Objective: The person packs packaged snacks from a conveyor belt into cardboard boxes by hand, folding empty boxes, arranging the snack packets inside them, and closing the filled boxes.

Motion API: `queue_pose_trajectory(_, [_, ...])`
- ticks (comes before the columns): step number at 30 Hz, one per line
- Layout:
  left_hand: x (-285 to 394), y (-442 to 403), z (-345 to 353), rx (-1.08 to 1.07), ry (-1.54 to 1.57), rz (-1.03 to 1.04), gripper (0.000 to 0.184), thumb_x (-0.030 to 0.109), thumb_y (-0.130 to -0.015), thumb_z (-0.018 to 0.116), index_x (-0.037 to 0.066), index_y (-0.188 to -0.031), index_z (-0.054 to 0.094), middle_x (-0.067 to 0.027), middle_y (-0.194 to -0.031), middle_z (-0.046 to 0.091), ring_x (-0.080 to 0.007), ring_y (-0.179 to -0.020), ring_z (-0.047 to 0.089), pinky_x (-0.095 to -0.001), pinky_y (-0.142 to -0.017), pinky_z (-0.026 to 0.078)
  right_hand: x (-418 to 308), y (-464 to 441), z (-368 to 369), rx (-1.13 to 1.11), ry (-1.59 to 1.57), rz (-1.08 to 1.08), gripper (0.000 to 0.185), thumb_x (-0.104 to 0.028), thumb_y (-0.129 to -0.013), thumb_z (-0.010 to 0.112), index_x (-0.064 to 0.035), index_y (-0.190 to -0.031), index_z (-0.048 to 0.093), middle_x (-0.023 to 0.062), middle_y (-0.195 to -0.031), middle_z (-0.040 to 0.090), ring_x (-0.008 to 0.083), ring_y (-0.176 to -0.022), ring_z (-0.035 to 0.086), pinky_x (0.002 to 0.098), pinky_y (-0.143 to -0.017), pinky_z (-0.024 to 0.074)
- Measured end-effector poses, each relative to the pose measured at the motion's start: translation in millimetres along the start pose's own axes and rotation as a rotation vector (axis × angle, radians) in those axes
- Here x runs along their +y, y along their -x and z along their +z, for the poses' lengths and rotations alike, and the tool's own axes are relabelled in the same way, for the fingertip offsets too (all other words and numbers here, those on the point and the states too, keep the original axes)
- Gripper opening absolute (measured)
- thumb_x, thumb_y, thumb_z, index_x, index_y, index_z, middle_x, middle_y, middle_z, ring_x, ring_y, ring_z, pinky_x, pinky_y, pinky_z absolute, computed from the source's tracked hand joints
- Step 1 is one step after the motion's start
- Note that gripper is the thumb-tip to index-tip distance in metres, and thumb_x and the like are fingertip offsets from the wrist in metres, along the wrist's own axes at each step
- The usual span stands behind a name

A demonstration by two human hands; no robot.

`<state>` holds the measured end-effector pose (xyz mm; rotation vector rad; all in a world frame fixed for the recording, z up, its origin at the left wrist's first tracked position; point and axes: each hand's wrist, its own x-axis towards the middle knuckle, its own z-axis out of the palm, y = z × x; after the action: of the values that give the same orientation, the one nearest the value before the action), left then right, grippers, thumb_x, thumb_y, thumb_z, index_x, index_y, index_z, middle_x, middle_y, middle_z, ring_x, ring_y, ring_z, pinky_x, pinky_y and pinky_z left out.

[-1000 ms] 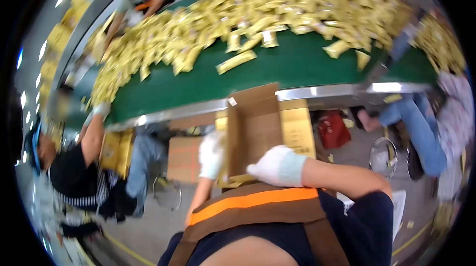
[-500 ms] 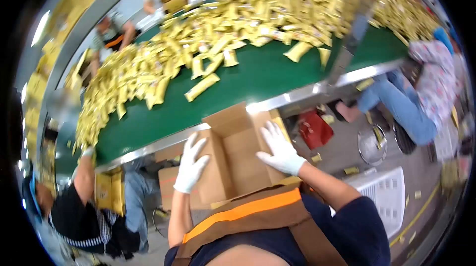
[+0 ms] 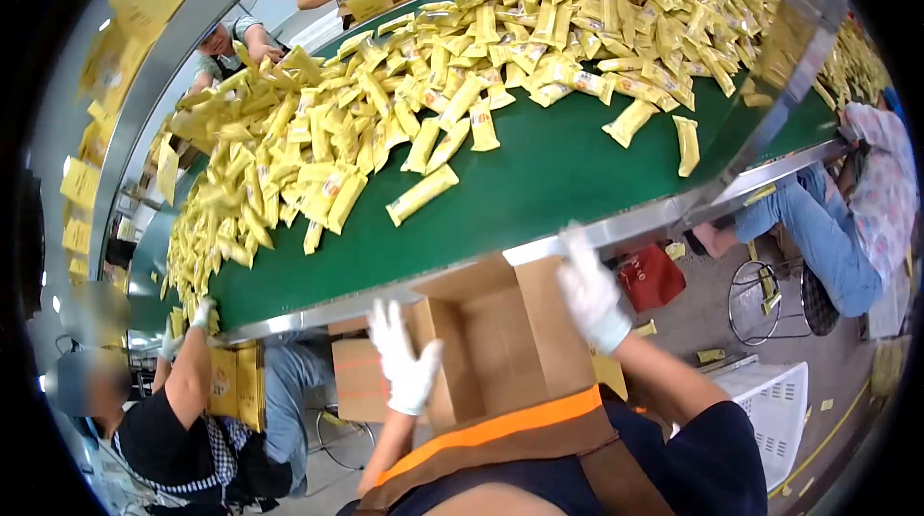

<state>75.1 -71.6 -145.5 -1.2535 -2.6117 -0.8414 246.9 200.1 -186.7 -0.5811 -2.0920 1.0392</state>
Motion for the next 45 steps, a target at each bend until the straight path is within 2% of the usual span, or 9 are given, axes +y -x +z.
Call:
queue_pose_trajectory(6, [-182, -144, -18, 0.313, -0.083, -0.297, 0.086, 0.058, -0.094, 0.054, 0.006, -0.155, 0.023, -0.0277, -0.159, 0.019, -0.0439, -0.147, 0.017, -0.0485, -0.119, 0.018, 198, -247, -99, 0.763, 0.723, 0.116, 0.051, -0.046, -0.1, 0.045, -0.0101, -0.136, 0.052, 0.0203, -0.136, 0.054, 0.037, -0.123, 0.053, 0.046, -0.103, 0.0432])
queue_pose_trajectory(8, [-241, -175, -19, 0.377, 0.069, -0.515, 0.085, 0.056, -0.094, 0.054, 0.005, -0.155, 0.023, -0.0273, -0.159, 0.019, -0.0416, -0.147, 0.02, -0.044, -0.118, 0.02, 149, -264, -115, 0.682, 0.647, 0.796, 0.059, -0.056, -0.097, 0.039, -0.018, -0.142, 0.048, 0.019, -0.143, 0.05, 0.0366, -0.129, 0.049, 0.0463, -0.108, 0.0395])
queue_pose_trajectory(14, [-245, -274, 38, 0.038, 0.065, -0.494, 0.066, 0.054, -0.089, 0.063, 0.024, -0.146, 0.047, -0.0218, -0.141, 0.05, -0.0369, -0.134, 0.042, -0.0407, -0.11, 0.033, 103, -322, 6, 0.004, 0.417, 0.316, 0.069, -0.07, -0.086, 0.047, -0.027, -0.139, 0.054, 0.0147, -0.135, 0.059, 0.0347, -0.13, 0.049, 0.0396, -0.107, 0.0399])
queue_pose_trajectory(18, [-203, -280, 90, 0.102, 0.505, -0.258, 0.047, 0.045, -0.09, 0.064, 0.011, -0.123, 0.067, -0.0207, -0.115, 0.067, -0.0312, -0.104, 0.065, -0.0375, -0.091, 0.05, 55, -346, 118, -0.241, 0.681, 0.324, 0.08, -0.077, -0.078, 0.049, -0.025, -0.139, 0.054, 0.0203, -0.139, 0.049, 0.0355, -0.128, 0.049, 0.0473, -0.104, 0.041])
queue_pose_trajectory(26, [-72, -264, 92, -0.104, 0.331, 0.099, 0.052, 0.035, -0.086, 0.068, 0.005, -0.128, 0.06, -0.0154, -0.123, 0.063, -0.0334, -0.109, 0.06, -0.0396, -0.095, 0.047, 39, -329, 41, -0.721, 0.619, -0.009, 0.075, -0.058, -0.083, 0.062, -0.0091, -0.139, 0.053, 0.0233, -0.14, 0.052, 0.0352, -0.132, 0.048, 0.0379, -0.109, 0.0387])
queue_pose_trajectory(30, [-81, -234, 55, 0.202, 0.373, 0.01, 0.048, 0.021, -0.087, 0.072, 0.002, -0.129, 0.059, -0.0162, -0.118, 0.061, -0.0301, -0.111, 0.059, -0.0363, -0.099, 0.045, 40, -383, 18, -0.442, 0.458, 0.038, 0.071, -0.052, -0.084, 0.063, -0.0085, -0.138, 0.054, 0.02, -0.133, 0.059, 0.0315, -0.126, 0.055, 0.035, -0.108, 0.0405])
queue_pose_trajectory(34, [-165, -254, 59, 0.322, 0.08, -0.244, 0.072, 0.047, -0.088, 0.068, 0.011, -0.145, 0.045, -0.0248, -0.144, 0.042, -0.0415, -0.131, 0.044, -0.0431, -0.108, 0.038, 71, -437, 81, -0.377, 0.715, -0.125, 0.085, -0.071, -0.082, 0.056, -0.014, -0.145, 0.048, 0.0219, -0.147, 0.046, 0.036, -0.134, 0.048, 0.0439, -0.111, 0.0375])
queue_pose_trajectory(37, [-195, -287, 76, 0.19, -0.006, -0.065, 0.069, 0.047, -0.087, 0.069, 0.011, -0.142, 0.049, -0.0244, -0.143, 0.045, -0.0405, -0.13, 0.045, -0.0425, -0.109, 0.037, 43, -418, 143, -0.527, 0.801, 0.045, 0.086, -0.085, -0.072, 0.051, -0.0386, -0.144, 0.047, 0.0256, -0.15, 0.038, 0.0435, -0.134, 0.045, 0.0507, -0.109, 0.0377])
queue_pose_trajectory(45, [-81, -262, 68, -0.068, 0.607, -0.148, 0.046, 0.023, -0.101, 0.051, 0.001, -0.141, 0.049, -0.0146, -0.143, 0.05, -0.0245, -0.132, 0.047, -0.0333, -0.11, 0.035, 15, -336, 80, -0.505, 0.623, -0.308, 0.063, -0.064, -0.089, 0.049, -0.0208, -0.134, 0.059, 0.0133, -0.142, 0.052, 0.0355, -0.126, 0.051, 0.0452, -0.106, 0.0399])
